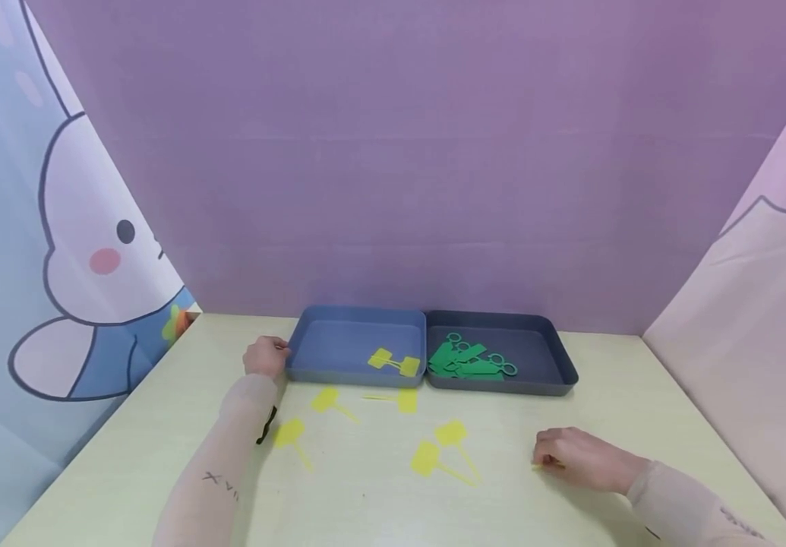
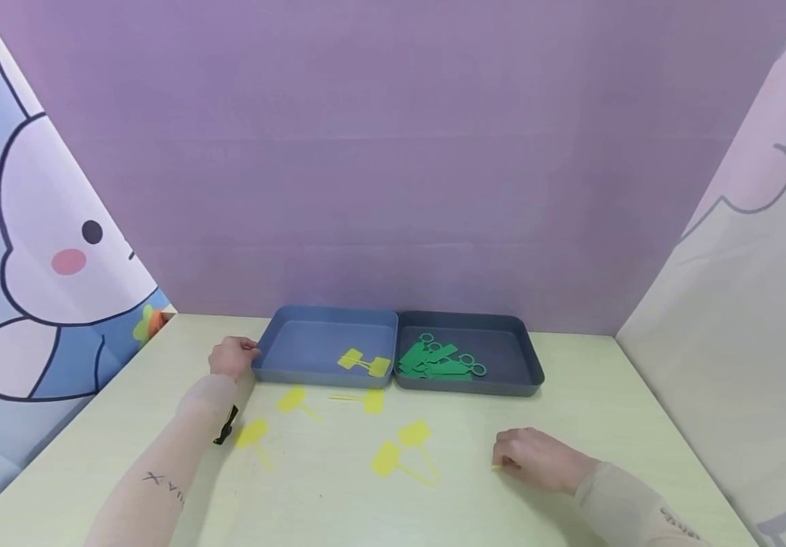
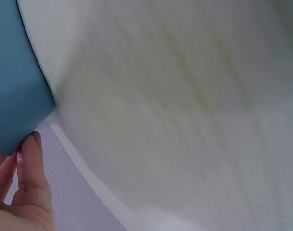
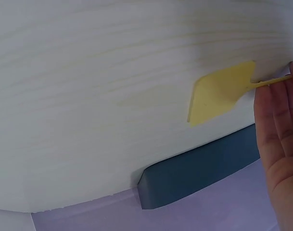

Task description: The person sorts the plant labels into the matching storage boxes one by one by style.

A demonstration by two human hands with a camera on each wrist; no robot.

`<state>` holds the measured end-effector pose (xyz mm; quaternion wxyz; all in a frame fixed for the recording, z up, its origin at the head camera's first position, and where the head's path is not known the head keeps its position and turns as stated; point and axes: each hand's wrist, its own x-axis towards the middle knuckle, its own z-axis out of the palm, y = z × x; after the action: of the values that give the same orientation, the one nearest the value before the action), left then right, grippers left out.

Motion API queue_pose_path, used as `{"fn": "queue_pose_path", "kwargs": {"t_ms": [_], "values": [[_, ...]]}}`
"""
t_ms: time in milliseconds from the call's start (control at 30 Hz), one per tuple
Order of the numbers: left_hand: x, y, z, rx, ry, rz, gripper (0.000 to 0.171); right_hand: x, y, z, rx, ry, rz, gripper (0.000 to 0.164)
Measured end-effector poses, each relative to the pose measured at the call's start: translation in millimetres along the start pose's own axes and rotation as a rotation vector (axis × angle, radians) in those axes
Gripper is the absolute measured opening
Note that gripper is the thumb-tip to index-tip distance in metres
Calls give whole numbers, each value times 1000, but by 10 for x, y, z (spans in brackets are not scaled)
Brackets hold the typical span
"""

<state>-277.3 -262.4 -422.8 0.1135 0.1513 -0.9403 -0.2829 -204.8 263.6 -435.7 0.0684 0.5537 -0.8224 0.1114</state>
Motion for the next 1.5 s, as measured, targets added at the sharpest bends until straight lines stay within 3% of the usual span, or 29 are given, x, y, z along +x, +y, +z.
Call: {"fn": "queue_pose_path", "kwargs": {"t_ms": [433,1133,1400,1500], "values": [[53,-42,45,17,-1,5,27,45,42,-41,62,8,25,33],[23,-7,3,-35,-11,-13,27,317,27,-186,84,4,37,25],[4,-5,14,-39,-14,-16,27,479,-53,-271,82,-48,137,17],[7,-14,20,-39,-12,-17,27,542,-67,-293,79,-34,135,18]]}}
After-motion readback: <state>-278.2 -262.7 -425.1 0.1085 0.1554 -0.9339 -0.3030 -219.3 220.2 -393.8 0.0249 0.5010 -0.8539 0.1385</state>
